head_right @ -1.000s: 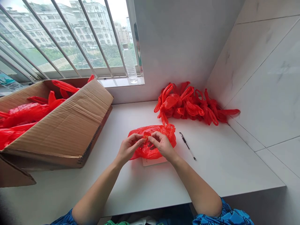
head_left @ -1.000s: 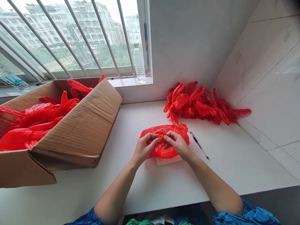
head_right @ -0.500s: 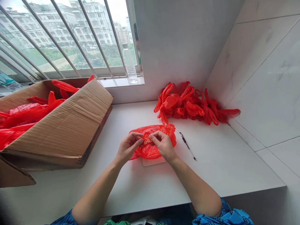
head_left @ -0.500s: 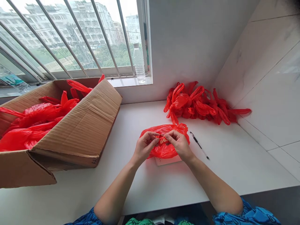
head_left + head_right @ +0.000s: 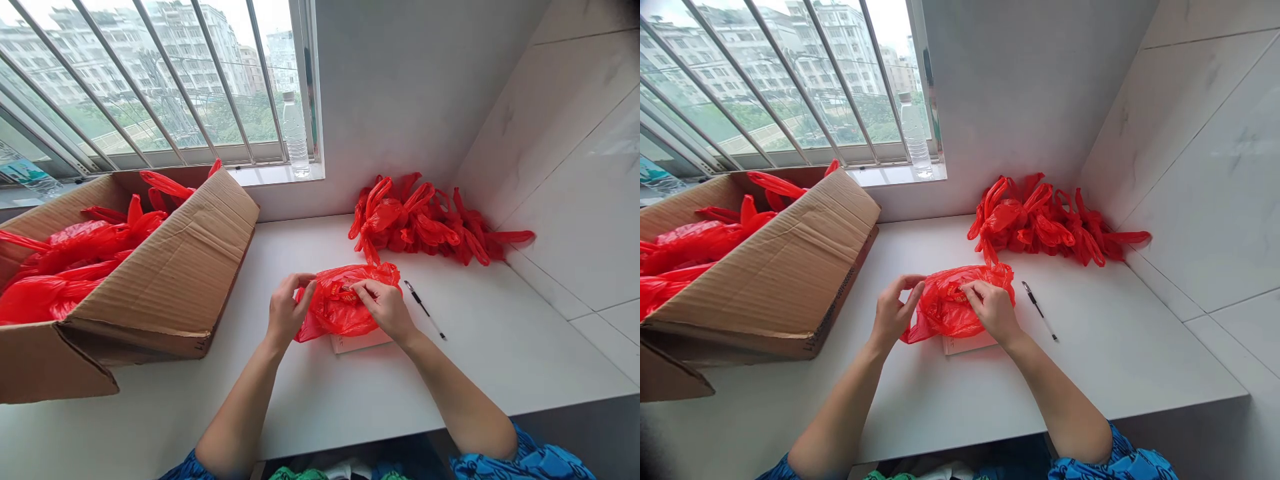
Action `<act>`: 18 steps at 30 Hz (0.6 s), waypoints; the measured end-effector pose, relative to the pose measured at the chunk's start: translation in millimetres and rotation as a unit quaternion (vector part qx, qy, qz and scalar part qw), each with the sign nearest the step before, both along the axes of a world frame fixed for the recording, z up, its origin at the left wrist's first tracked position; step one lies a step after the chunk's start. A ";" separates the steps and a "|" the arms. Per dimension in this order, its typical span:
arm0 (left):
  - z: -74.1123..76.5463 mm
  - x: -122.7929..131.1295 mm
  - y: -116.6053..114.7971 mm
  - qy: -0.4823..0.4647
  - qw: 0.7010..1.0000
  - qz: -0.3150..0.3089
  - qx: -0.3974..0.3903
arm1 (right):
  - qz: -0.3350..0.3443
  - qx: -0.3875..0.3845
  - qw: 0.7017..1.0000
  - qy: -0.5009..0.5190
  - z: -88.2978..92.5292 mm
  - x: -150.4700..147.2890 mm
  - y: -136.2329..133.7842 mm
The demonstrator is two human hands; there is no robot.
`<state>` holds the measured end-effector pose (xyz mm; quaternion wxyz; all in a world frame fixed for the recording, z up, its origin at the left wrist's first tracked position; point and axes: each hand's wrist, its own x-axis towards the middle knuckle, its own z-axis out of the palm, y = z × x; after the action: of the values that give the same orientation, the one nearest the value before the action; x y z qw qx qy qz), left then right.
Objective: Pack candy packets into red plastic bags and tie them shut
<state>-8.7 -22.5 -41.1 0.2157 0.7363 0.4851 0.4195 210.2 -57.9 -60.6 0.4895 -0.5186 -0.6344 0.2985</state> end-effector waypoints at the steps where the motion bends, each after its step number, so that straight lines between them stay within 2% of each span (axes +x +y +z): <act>1: 0.0 -4.3 2.3 0.035 0.999 0.024 0.006 | -0.001 0.014 0.999 -0.043 0.0 1.4 0.3; 4: -4.1 -14.0 5.0 0.129 0.988 0.066 -0.055 | -0.011 0.042 0.991 -0.128 -0.5 5.7 1.2; 6: -8.2 -18.2 3.8 0.182 0.974 0.070 -0.114 | -0.049 0.064 0.981 -0.175 -0.6 11.0 2.1; 9: -10.0 -22.7 2.5 0.208 0.964 0.024 -0.164 | -0.137 0.099 0.952 -0.254 -0.1 24.5 4.9; 11: -7.8 -24.7 3.5 0.187 0.967 -0.006 -0.174 | -0.162 0.107 0.933 -0.303 0.0 33.8 7.6; 14: -3.2 -25.6 6.3 0.158 0.971 -0.003 -0.178 | -0.154 0.104 0.918 -0.351 -0.7 40.9 10.3; 18: -1.6 -26.2 7.2 0.154 0.977 0.025 -0.148 | -0.121 0.087 0.914 -0.377 -4.4 39.0 8.4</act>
<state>-34.9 -15.4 -42.7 0.2344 0.7400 0.5871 0.2298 249.2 -49.6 -65.0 0.2896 -0.6206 -0.7277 -0.0374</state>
